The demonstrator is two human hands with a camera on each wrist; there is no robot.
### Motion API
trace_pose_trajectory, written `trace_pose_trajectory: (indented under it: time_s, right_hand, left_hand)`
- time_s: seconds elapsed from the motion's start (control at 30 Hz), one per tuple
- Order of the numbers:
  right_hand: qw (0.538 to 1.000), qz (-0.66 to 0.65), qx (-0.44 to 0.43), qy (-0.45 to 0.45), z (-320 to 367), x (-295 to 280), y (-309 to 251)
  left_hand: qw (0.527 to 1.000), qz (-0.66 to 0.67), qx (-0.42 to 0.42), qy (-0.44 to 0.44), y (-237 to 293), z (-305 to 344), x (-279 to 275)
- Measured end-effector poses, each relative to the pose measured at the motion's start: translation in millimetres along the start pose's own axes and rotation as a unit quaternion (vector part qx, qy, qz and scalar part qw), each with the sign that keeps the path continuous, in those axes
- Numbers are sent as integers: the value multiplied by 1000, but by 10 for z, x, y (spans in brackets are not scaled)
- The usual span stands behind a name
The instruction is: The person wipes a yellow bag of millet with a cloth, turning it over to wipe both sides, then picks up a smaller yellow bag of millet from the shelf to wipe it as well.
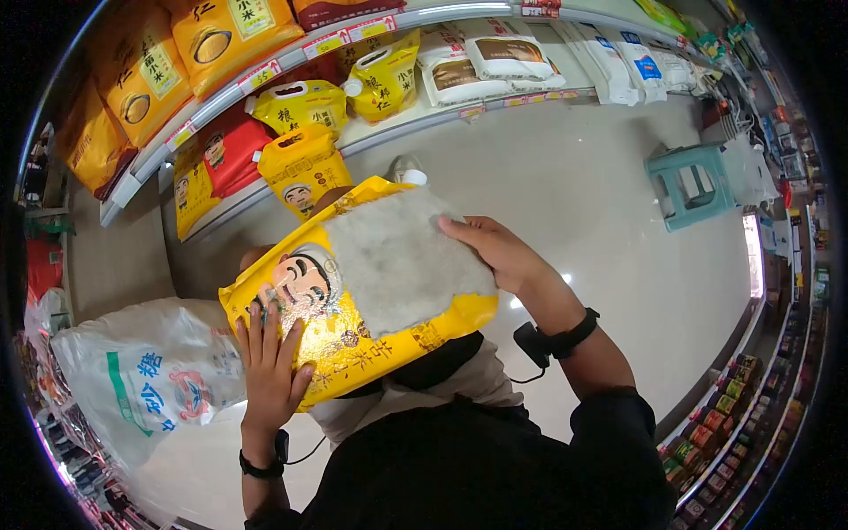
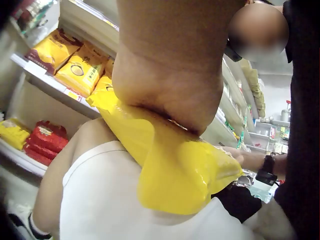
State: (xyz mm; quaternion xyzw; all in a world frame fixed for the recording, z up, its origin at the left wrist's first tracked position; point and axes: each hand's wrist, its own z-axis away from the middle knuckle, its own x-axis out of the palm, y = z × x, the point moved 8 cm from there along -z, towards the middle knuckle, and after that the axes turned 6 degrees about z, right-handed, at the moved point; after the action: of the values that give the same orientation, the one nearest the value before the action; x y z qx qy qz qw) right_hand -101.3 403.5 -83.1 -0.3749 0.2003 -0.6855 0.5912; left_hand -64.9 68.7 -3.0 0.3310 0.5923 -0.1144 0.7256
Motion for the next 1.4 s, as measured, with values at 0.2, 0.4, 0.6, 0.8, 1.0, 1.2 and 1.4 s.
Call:
trace_pose_trajectory:
  time_s: [0.2, 0.4, 0.6, 0.8, 1.0, 1.2, 1.4]
  right_hand:
    - [994, -83, -29, -57, -24, -41, 197]
    - [990, -139, 2, -7, 159, 117, 82]
    - [996, -79, 1, 27, 219, 242, -156]
    - [976, 159, -53, 139, 178, -52, -61]
    - [590, 668, -355, 283, 634, 441, -231]
    - [701, 636, -316, 70, 794, 832, 258]
    - [676, 650, -317, 142, 785, 562, 207]
  left_hand:
    - [1000, 6, -3, 13, -7, 2, -10]
    - [1000, 11, 5, 16, -29, 13, -19]
    - [998, 46, -5, 31, -64, 159, 18]
    - [994, 91, 5, 68, -80, 277, 84]
    - [994, 87, -10, 62, -77, 577, 106]
    - [985, 123, -41, 116, -539, 1082, 415]
    - [969, 156, -58, 184, -679, 1110, 411]
